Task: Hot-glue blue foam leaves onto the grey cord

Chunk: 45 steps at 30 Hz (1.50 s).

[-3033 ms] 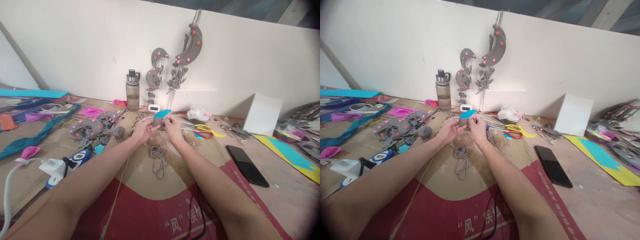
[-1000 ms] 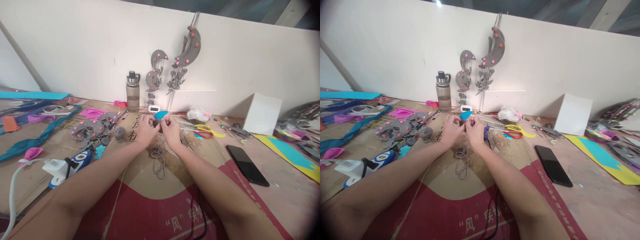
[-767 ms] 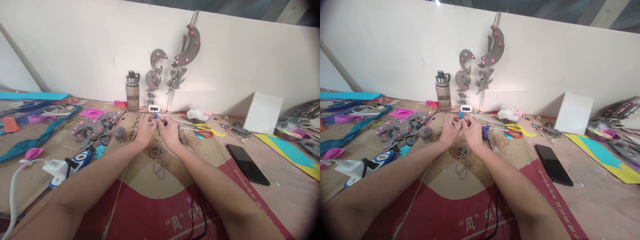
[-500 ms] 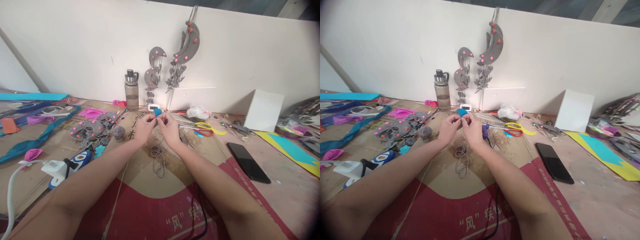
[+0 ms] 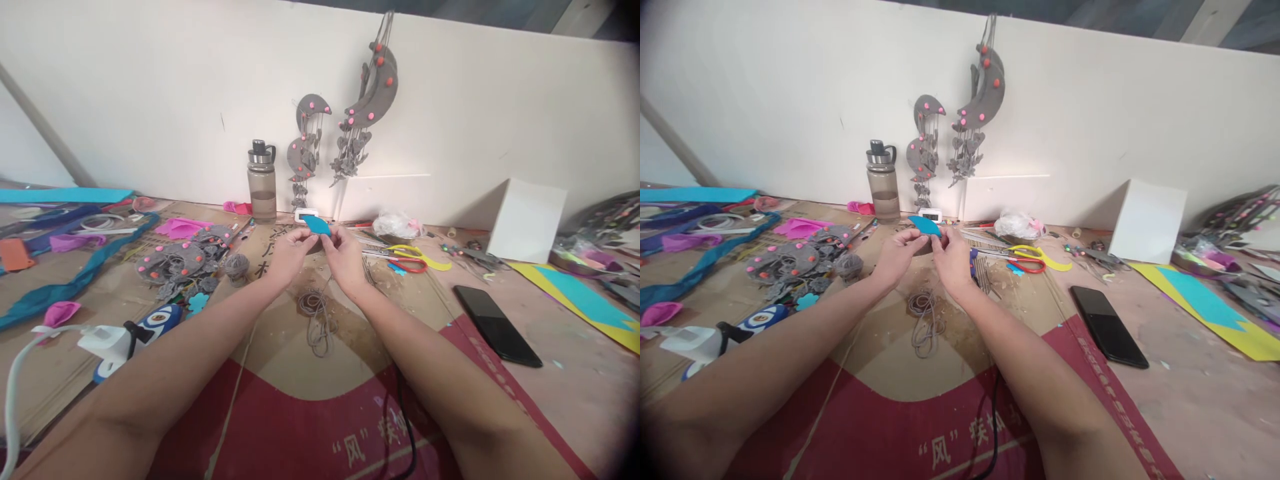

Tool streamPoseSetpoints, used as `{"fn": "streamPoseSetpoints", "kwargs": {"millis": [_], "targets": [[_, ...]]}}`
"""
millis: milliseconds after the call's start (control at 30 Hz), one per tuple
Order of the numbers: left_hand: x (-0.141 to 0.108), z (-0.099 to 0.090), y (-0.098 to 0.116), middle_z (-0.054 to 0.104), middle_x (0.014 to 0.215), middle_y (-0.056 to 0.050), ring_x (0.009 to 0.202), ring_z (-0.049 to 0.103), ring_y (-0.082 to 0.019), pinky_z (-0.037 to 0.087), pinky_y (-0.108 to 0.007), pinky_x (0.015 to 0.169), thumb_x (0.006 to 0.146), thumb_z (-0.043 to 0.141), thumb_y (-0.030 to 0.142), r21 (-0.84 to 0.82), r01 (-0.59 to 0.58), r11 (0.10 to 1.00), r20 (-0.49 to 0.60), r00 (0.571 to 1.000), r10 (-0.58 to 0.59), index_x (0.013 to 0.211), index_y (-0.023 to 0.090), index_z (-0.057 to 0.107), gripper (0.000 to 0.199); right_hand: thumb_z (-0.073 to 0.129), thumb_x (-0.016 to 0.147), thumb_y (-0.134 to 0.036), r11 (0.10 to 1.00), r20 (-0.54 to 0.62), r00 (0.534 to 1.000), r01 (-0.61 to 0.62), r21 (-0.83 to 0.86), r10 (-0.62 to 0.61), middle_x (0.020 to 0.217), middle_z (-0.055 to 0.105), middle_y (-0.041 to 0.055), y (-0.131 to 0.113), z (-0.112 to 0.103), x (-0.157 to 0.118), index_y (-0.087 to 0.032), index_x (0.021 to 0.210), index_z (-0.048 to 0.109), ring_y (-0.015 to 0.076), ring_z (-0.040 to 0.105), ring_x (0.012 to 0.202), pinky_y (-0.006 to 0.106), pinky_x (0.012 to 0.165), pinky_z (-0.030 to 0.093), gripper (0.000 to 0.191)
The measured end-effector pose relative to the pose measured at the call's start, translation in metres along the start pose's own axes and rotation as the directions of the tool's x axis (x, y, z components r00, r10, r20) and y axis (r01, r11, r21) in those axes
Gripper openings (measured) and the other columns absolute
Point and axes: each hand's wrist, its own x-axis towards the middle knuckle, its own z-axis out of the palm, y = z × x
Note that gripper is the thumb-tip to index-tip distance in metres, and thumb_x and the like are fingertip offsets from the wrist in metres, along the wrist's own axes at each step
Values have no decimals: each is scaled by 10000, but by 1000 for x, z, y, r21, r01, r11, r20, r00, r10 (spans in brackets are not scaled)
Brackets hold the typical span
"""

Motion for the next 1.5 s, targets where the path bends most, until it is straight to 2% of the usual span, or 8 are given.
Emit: {"fn": "streamPoseSetpoints", "kwargs": {"millis": [300,433,533,700,833,933,1200,1500], "targets": [[2,-9,31,582,598,1,676,543,-158,426,-253,645,723,690,292,275,-51,960,32,999,44,570,187,653,190,505,826,-252,1000,-30,1000,7,-19,-8,685,492,-14,-3,-2,1,-186,800,583,146,430,659,279,649,335,105],[5,-8,25,578,639,0,632,551,-130,485,-258,614,757,662,322,-51,150,987,52,988,-148,662,170,626,183,526,809,-240,997,-48,999,-7,81,11,704,485,-28,-5,0,0,-179,1012,542,144,467,653,276,657,371,212],[9,-8,15,647,771,-32,729,623,-133,545,-324,750,742,698,313,-330,246,911,84,969,-231,708,152,576,205,526,805,-239,994,-40,999,-16,106,21,714,500,-26,-3,1,-1,-175,1069,518,145,488,662,278,675,389,272],[13,-14,3,649,761,-33,734,635,-117,550,-346,822,721,728,315,-402,229,887,6,969,-248,726,133,584,232,506,808,-261,997,24,1000,-16,75,14,699,543,-14,-1,0,3,-178,902,587,136,480,635,271,642,377,150],[15,-18,-7,630,718,-23,700,617,-110,560,-338,792,717,727,307,-394,219,893,-27,968,-249,719,131,593,221,531,774,-250,998,225,972,-65,-13,66,613,541,-25,-7,-8,9,-181,736,613,123,456,576,260,585,344,114],[17,-23,-14,642,726,-27,700,617,-105,559,-338,804,729,717,288,-414,208,886,-53,966,-252,721,132,593,199,552,758,-271,997,360,930,-63,-33,71,556,525,-36,-19,-19,13,-179,633,606,107,429,543,244,546,313,164],[30,-40,-25,682,822,-72,740,661,-124,564,-349,809,781,653,167,-513,210,832,-165,927,-336,759,121,602,73,577,814,-392,960,433,901,-103,258,-20,565,456,-51,-79,-69,13,-176,768,652,74,354,513,220,485,295,233],[40,-48,-24,697,818,-90,761,671,-151,576,-323,752,775,644,141,-467,189,864,-229,918,-324,759,127,608,41,584,867,-413,878,357,908,24,477,-219,673,469,-25,-138,-122,-7,-217,872,669,62,402,560,215,483,321,214]]}}
